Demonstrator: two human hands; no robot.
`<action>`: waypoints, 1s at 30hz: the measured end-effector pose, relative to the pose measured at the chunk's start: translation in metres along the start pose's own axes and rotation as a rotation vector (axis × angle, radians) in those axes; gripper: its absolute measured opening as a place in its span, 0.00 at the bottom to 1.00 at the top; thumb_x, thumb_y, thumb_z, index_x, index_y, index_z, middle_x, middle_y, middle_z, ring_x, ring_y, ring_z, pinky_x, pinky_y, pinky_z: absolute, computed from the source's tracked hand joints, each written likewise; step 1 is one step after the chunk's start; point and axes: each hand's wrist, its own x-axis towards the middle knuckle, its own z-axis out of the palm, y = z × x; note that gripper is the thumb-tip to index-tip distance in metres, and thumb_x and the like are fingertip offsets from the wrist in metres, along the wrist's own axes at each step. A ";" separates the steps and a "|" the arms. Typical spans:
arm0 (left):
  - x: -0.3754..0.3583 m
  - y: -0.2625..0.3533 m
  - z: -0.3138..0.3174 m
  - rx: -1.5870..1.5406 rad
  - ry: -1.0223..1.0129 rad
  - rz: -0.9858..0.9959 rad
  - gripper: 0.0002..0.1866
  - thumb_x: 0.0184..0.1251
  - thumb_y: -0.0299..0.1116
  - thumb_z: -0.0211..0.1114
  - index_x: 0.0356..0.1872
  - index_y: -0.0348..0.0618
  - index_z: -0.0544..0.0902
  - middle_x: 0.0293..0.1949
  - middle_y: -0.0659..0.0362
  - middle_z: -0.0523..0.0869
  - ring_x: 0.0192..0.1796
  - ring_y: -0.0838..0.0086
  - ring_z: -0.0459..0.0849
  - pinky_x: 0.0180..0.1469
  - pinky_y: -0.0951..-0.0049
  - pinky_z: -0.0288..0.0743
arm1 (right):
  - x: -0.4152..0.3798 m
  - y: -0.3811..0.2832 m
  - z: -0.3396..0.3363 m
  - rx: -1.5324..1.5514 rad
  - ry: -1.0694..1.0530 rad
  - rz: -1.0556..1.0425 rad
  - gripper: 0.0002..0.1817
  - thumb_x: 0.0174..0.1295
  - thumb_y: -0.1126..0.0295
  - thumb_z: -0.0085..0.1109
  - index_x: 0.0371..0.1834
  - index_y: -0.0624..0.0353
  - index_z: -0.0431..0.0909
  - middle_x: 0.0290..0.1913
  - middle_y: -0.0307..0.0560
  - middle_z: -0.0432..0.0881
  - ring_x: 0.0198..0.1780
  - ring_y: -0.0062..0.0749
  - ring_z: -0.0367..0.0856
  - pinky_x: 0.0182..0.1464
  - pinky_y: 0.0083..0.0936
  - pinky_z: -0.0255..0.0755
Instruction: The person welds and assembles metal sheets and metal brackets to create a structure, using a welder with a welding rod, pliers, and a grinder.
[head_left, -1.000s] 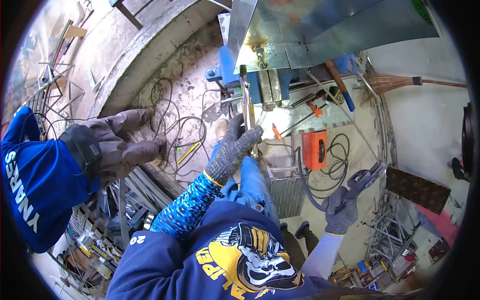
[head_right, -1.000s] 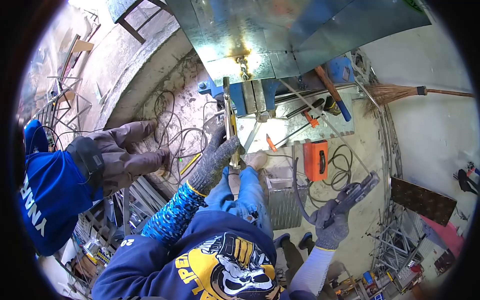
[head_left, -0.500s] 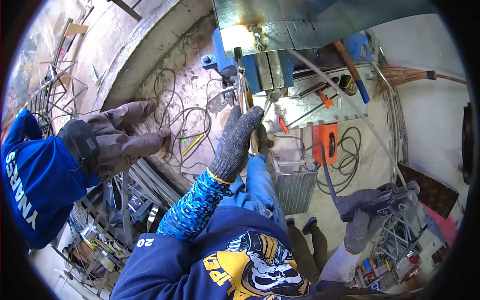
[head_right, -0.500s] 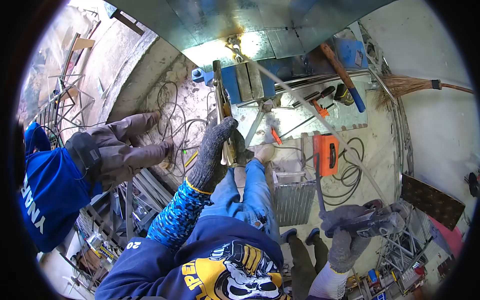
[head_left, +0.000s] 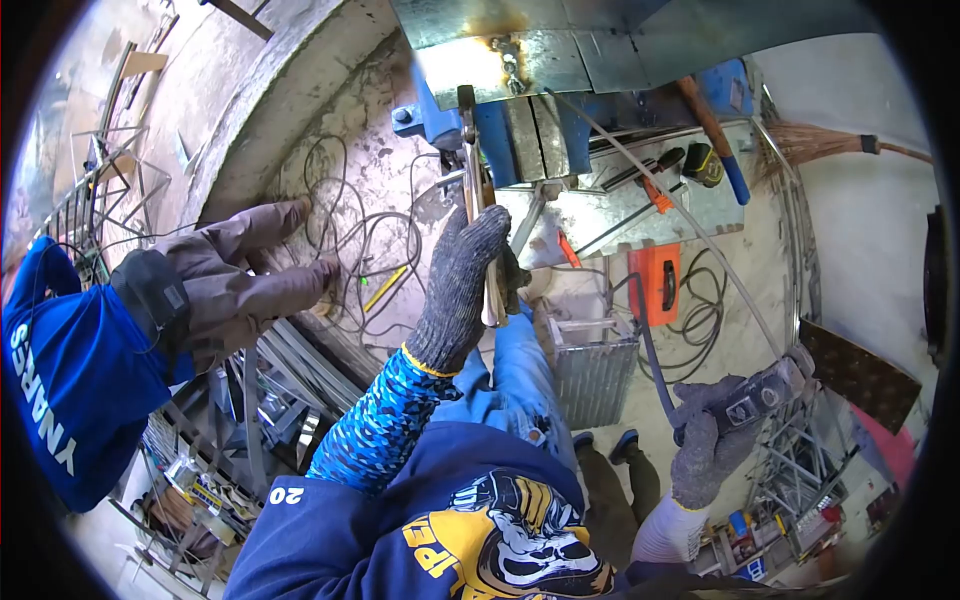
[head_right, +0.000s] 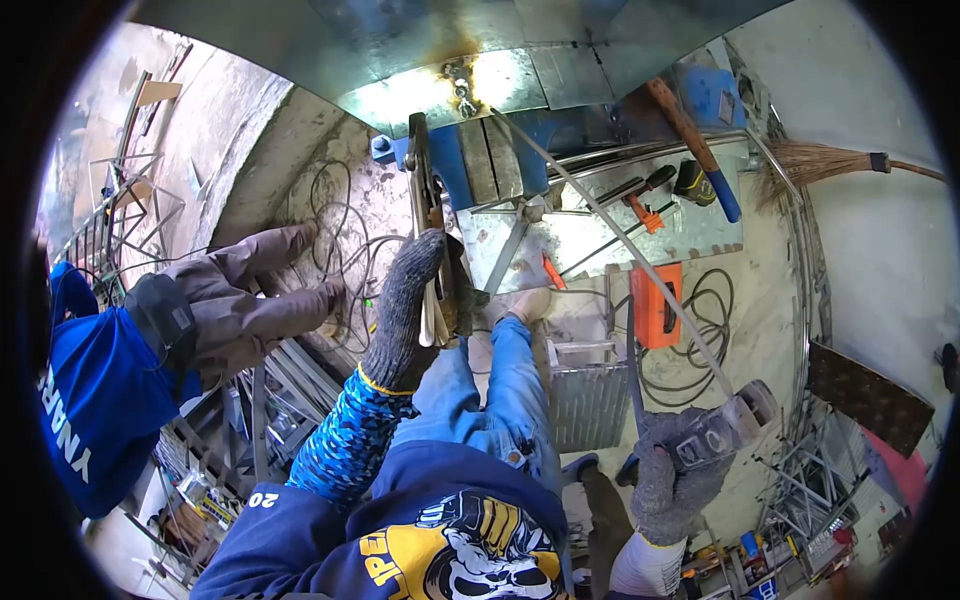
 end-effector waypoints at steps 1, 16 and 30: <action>0.000 0.000 0.000 0.001 -0.002 -0.003 0.23 0.73 0.46 0.60 0.61 0.43 0.76 0.52 0.55 0.83 0.49 0.71 0.84 0.50 0.70 0.79 | 0.000 0.001 0.000 -0.035 -0.019 0.006 0.23 0.63 0.58 0.61 0.50 0.66 0.66 0.29 0.42 0.76 0.29 0.27 0.77 0.47 0.37 0.80; 0.016 0.025 0.023 -0.288 0.201 -0.454 0.17 0.70 0.45 0.62 0.47 0.43 0.73 0.23 0.59 0.79 0.23 0.73 0.80 0.27 0.73 0.77 | -0.025 0.007 0.001 -0.462 -0.255 -0.131 0.23 0.55 0.73 0.69 0.53 0.52 0.72 0.51 0.54 0.74 0.54 0.49 0.73 0.55 0.48 0.69; 0.014 0.025 0.027 -0.262 0.246 -0.370 0.14 0.70 0.43 0.62 0.45 0.44 0.74 0.24 0.60 0.80 0.25 0.75 0.80 0.28 0.74 0.76 | -0.025 0.011 0.001 -0.454 -0.292 -0.159 0.27 0.58 0.68 0.67 0.63 0.55 0.73 0.61 0.59 0.70 0.58 0.57 0.72 0.60 0.50 0.66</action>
